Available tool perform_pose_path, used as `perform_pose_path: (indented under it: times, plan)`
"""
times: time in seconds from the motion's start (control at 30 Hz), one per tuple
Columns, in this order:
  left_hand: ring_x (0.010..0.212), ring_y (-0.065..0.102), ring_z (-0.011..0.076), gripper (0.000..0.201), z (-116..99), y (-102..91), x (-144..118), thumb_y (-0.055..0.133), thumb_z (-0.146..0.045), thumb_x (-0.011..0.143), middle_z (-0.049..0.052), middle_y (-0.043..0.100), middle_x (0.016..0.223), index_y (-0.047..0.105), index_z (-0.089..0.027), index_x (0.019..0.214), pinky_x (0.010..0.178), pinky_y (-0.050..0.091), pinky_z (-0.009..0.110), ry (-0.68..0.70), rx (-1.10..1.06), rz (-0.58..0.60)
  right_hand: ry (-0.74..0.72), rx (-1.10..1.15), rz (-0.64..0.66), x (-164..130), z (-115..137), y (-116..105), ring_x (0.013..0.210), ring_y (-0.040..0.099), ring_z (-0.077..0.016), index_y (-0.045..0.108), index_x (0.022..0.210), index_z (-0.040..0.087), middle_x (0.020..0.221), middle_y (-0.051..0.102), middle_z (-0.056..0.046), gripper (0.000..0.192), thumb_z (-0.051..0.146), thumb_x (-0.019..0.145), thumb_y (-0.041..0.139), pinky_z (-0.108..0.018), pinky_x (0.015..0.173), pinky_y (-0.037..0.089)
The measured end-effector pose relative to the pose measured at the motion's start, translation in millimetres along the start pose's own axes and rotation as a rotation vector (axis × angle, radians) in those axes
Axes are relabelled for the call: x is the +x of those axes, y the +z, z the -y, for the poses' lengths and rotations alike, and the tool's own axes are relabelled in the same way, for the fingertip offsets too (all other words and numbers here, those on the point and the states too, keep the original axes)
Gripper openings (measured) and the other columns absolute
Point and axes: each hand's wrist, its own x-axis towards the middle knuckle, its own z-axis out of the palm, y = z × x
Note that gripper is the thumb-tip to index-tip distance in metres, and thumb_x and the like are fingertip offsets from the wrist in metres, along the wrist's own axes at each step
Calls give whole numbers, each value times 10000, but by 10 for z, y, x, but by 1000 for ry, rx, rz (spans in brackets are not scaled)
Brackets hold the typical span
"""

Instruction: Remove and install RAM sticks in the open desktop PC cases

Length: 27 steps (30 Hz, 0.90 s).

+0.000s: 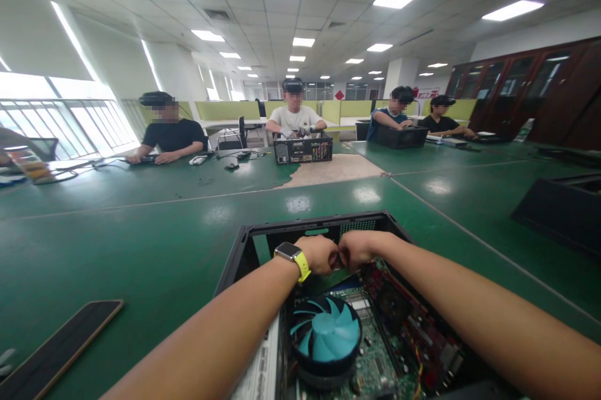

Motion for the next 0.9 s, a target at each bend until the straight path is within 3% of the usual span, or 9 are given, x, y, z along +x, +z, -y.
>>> perform_pose_path:
  times: [0.1,0.23,0.33,0.57,0.9]
  plan:
    - [876,637,262,379,-15,23,-12,701,-330,602,84,688,980,670,-216,963,713,510,323,-28,63,85,-18,-113,-15,48,79,16,679,591,-193,665,653,156,622,619,0,222,237,485,785,-251,580,408]
    - [914,641,270,455,-18,42,-12,759,-359,577,86,697,1010,687,-223,1004,745,524,322,-57,120,171,-40,-146,-19,22,68,-9,682,584,-143,698,789,180,725,661,10,201,281,616,723,-201,521,378]
    - [964,635,287,489,-1,45,20,794,-324,548,102,683,1066,690,-232,1017,775,527,328,-88,168,158,-39,-180,-32,-1,82,4,713,598,-146,701,868,181,797,682,-4,244,305,658,697,-199,521,380]
    - [913,660,289,410,2,86,90,786,-206,561,138,685,1048,706,-167,962,768,546,323,-79,219,113,9,-315,8,79,216,92,743,639,-210,721,916,171,844,703,-58,392,341,564,753,-243,592,442]
    - [948,645,323,395,-46,171,81,770,-180,574,168,678,1048,699,-127,959,795,541,374,-2,239,60,101,-404,-11,10,350,179,819,660,-262,716,924,111,940,696,-136,389,239,556,715,-285,673,505]
